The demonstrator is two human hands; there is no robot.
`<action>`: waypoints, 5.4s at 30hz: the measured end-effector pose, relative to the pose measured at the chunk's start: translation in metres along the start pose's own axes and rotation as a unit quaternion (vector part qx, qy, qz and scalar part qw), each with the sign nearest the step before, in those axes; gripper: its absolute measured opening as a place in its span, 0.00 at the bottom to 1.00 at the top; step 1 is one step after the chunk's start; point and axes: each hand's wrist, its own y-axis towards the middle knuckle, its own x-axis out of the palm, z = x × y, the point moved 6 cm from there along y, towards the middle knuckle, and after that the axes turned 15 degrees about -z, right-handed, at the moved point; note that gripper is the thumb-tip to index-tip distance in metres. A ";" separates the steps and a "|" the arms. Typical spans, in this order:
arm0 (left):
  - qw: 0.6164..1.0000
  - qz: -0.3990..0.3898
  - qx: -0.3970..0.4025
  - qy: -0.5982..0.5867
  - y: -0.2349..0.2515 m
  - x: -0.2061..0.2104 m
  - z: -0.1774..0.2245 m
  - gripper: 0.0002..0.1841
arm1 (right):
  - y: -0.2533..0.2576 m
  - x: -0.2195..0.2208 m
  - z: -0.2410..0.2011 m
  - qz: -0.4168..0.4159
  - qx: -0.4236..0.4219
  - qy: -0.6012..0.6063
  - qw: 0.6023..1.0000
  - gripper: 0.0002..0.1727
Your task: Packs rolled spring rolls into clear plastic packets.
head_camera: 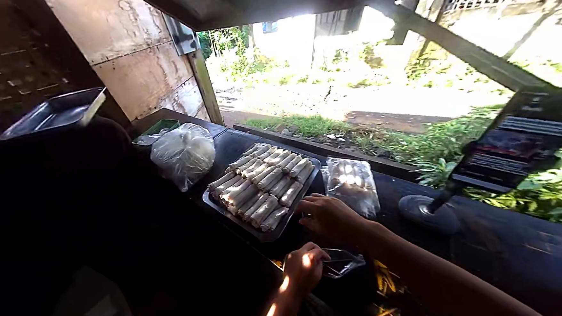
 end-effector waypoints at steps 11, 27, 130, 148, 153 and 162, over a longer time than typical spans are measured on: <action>0.995 0.076 0.068 -0.008 -0.005 0.004 -0.005 0.10 | 0.163 -0.003 -0.044 -0.121 -0.032 -0.146 0.981 0.37; 0.997 0.051 0.060 -0.017 -0.010 -0.008 0.007 0.10 | 0.185 0.002 -0.043 -0.152 -0.022 -0.161 0.975 0.38; 0.975 0.185 0.102 0.076 -0.009 0.011 0.000 0.10 | 0.102 -0.019 0.045 -0.024 0.056 -0.076 0.995 0.22; 0.969 0.205 0.102 0.089 -0.006 0.011 0.002 0.10 | 0.106 -0.033 0.064 -0.060 0.102 -0.005 0.993 0.31; 0.969 0.206 0.099 0.091 -0.007 0.010 0.004 0.11 | 0.107 -0.033 0.065 -0.065 0.082 -0.004 0.995 0.34; 0.966 0.217 0.096 0.100 -0.008 0.010 0.002 0.11 | 0.108 -0.033 0.044 -0.040 0.036 -0.083 0.995 0.27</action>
